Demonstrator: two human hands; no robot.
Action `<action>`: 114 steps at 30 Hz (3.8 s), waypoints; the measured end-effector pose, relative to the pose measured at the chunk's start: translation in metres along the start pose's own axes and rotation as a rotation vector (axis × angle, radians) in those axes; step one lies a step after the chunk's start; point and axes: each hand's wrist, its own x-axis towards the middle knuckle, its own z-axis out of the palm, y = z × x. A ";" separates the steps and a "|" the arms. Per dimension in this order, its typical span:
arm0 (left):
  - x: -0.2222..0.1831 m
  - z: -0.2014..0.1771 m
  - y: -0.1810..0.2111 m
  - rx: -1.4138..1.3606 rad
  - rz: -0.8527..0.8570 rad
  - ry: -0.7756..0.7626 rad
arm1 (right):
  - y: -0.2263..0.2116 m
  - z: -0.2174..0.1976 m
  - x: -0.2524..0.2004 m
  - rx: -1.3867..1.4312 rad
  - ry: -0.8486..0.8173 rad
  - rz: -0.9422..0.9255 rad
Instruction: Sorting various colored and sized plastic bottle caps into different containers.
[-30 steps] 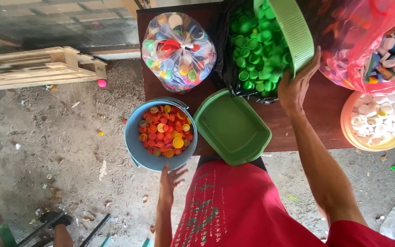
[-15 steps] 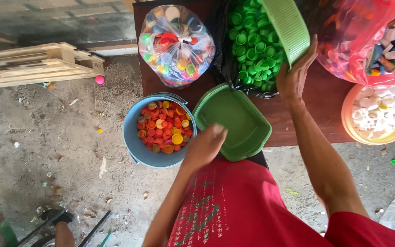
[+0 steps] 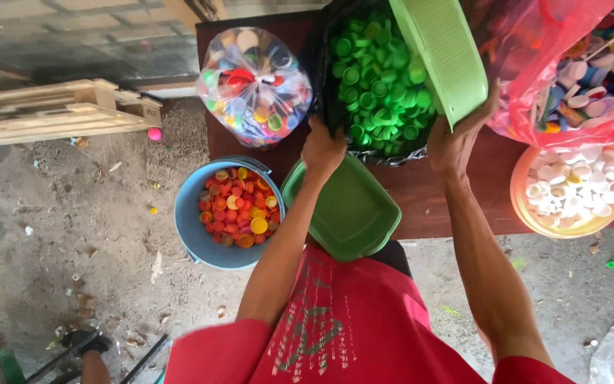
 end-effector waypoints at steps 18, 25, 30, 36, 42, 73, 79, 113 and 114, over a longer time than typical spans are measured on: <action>-0.057 -0.030 0.059 -0.945 0.139 0.235 | 0.008 -0.140 -0.161 -0.166 0.024 0.380; -0.082 -0.038 0.054 -0.704 0.246 0.278 | 0.056 -0.160 -0.236 0.444 0.044 1.057; -0.085 -0.023 0.020 -0.718 0.149 0.304 | 0.102 -0.174 -0.228 0.118 -0.131 0.881; -0.082 -0.049 0.042 -1.125 -0.346 0.057 | 0.030 -0.199 -0.088 -0.140 -0.255 0.317; -0.064 -0.007 -0.026 -0.714 -0.183 0.096 | 0.016 -0.043 0.090 0.159 -0.298 -0.138; -0.090 -0.050 0.065 -0.874 0.124 0.405 | -0.032 0.013 0.166 0.023 -0.757 -0.215; -0.096 -0.052 0.079 -0.795 0.089 0.372 | 0.064 0.112 0.139 -0.280 -0.925 0.397; -0.085 -0.069 0.083 -0.913 0.105 0.340 | 0.008 0.141 0.092 -0.490 -1.145 -0.798; -0.081 -0.074 0.089 -0.906 0.136 0.379 | 0.026 0.135 0.101 -0.502 -1.099 -0.756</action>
